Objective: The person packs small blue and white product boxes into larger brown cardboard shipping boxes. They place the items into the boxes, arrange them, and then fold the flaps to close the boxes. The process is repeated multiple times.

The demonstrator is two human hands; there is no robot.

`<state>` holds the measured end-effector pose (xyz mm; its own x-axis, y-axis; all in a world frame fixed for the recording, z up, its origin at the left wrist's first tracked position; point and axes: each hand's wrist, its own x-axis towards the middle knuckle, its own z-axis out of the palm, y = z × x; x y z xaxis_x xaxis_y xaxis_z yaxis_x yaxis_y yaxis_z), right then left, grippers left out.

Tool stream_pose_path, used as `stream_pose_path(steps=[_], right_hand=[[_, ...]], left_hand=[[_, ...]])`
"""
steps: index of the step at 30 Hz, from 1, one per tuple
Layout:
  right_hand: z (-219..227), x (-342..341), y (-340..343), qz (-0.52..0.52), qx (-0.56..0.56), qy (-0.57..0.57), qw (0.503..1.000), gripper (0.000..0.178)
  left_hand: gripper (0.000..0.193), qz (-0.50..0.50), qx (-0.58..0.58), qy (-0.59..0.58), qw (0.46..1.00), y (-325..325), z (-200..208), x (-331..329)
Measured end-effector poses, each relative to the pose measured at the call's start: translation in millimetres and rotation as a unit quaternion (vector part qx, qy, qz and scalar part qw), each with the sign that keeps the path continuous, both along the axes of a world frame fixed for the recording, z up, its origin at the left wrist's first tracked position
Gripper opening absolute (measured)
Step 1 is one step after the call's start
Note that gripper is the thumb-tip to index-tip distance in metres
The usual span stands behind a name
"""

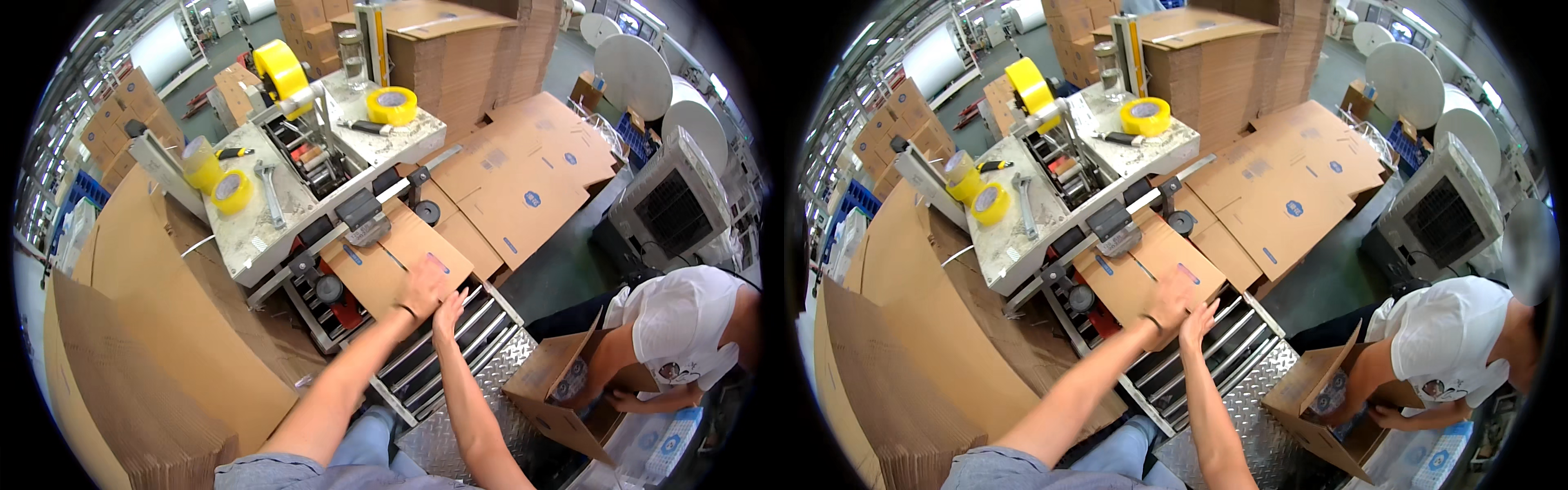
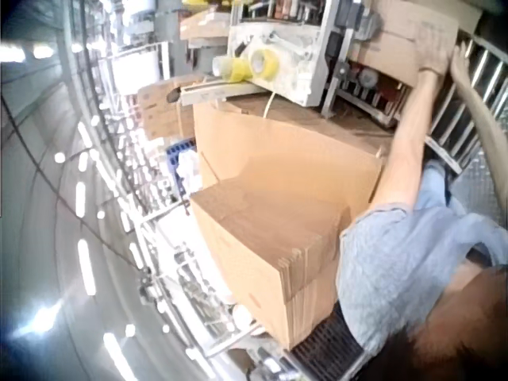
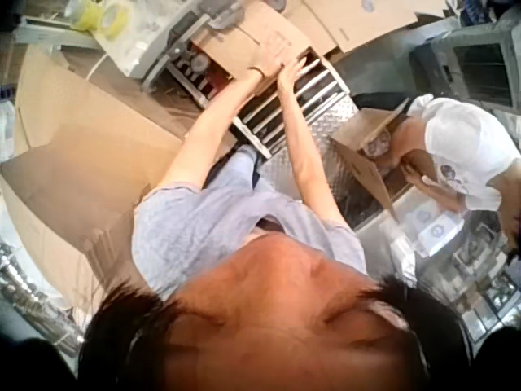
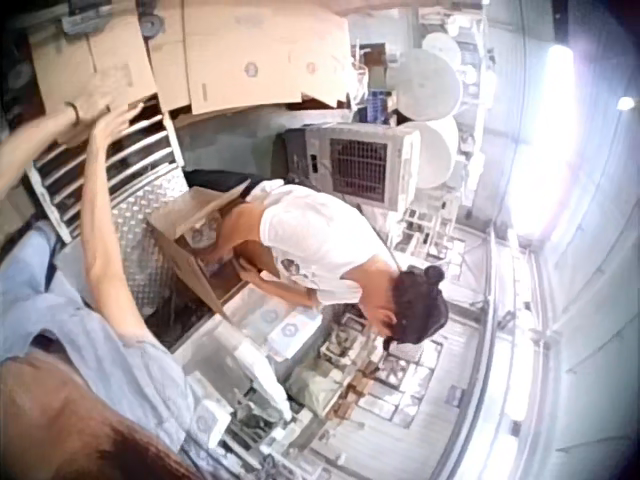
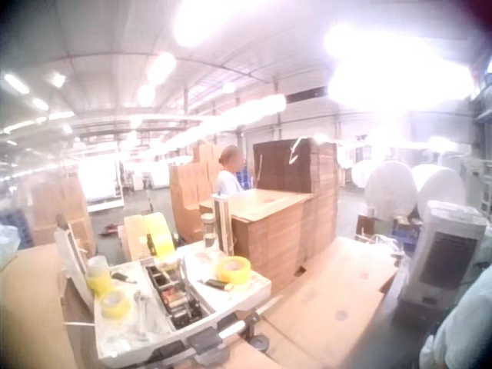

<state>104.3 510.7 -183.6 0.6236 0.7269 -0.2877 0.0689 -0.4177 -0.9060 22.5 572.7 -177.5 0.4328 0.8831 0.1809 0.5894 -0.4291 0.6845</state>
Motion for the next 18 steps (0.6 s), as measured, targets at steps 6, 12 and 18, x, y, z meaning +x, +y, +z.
stream_pose_path(steps=[6,12,18], right_hand=[[-30,-12,-201,0.093,0.031,0.275,0.956,0.058],[-83,76,-486,0.262,-0.219,-0.013,0.940,0.054],[-34,100,-589,0.275,-0.207,0.031,0.938,0.044]], left_hand=[[0.036,0.019,-0.261,-0.406,0.875,-182,7,34],[0.023,-0.039,-0.144,-0.163,0.975,-320,95,-20],[0.016,0.048,0.360,-0.008,0.932,-345,310,-144]])
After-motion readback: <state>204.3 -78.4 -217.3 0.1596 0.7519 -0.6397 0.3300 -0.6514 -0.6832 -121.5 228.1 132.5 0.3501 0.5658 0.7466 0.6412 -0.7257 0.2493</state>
